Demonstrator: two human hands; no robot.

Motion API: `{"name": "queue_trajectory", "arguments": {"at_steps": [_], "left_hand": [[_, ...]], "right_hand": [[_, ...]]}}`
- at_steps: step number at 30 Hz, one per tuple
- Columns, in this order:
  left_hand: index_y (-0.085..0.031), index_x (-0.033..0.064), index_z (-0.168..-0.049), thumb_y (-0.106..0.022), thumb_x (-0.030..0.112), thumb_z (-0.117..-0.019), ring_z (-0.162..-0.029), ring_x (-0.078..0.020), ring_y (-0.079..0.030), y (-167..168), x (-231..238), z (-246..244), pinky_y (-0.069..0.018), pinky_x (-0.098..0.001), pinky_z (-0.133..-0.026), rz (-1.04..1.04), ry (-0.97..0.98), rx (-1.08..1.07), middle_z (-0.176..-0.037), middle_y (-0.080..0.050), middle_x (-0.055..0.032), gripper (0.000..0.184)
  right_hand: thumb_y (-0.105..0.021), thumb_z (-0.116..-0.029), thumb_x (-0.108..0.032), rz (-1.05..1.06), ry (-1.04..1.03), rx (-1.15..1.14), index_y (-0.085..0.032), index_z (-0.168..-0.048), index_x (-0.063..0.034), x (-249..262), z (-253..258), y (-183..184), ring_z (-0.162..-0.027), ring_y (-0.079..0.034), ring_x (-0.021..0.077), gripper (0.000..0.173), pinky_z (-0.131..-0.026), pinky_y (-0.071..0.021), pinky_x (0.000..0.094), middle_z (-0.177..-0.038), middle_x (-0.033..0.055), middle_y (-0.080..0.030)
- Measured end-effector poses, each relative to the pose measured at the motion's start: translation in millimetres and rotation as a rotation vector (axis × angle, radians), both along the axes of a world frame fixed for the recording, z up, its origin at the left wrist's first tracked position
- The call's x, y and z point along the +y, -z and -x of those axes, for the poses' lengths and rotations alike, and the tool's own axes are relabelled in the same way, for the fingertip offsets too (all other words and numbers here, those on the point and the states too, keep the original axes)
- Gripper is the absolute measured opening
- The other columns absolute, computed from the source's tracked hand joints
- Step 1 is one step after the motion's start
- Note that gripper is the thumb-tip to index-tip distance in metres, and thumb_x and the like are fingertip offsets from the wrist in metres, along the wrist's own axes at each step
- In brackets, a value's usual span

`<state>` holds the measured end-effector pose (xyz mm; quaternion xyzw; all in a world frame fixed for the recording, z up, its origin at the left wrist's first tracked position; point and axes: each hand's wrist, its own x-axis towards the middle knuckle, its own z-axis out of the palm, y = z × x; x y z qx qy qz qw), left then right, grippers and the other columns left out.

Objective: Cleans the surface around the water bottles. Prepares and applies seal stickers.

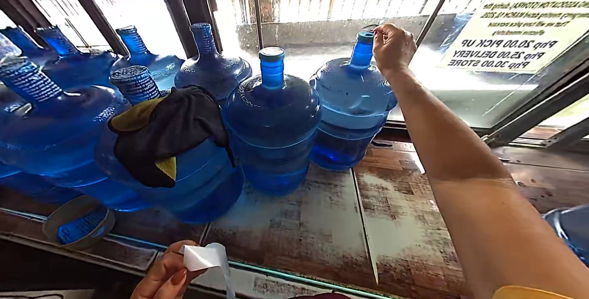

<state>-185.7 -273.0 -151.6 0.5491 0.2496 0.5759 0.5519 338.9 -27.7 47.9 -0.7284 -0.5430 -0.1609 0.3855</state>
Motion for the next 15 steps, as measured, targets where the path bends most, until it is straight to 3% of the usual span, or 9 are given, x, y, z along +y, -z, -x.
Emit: {"name": "queue_trajectory", "arguments": {"at_steps": [15], "left_hand": [[-0.077,0.0241,-0.103,-0.06,0.022,-0.1022,-0.108,-0.0083,-0.069,4,-2,10,-0.0603,-0.0293,-0.092,-0.002,-0.044,-0.01,-0.124,-0.069,0.0062,0.017]], "right_hand": [[-0.047,-0.1033,-0.02,0.189,-0.056,0.03,-0.066,-0.129,-0.0029,-3,-5,-18,-0.13,-0.054,0.0488,0.037,-0.103,-0.0378,0.0701,-0.133,0.0289,-0.062]]}}
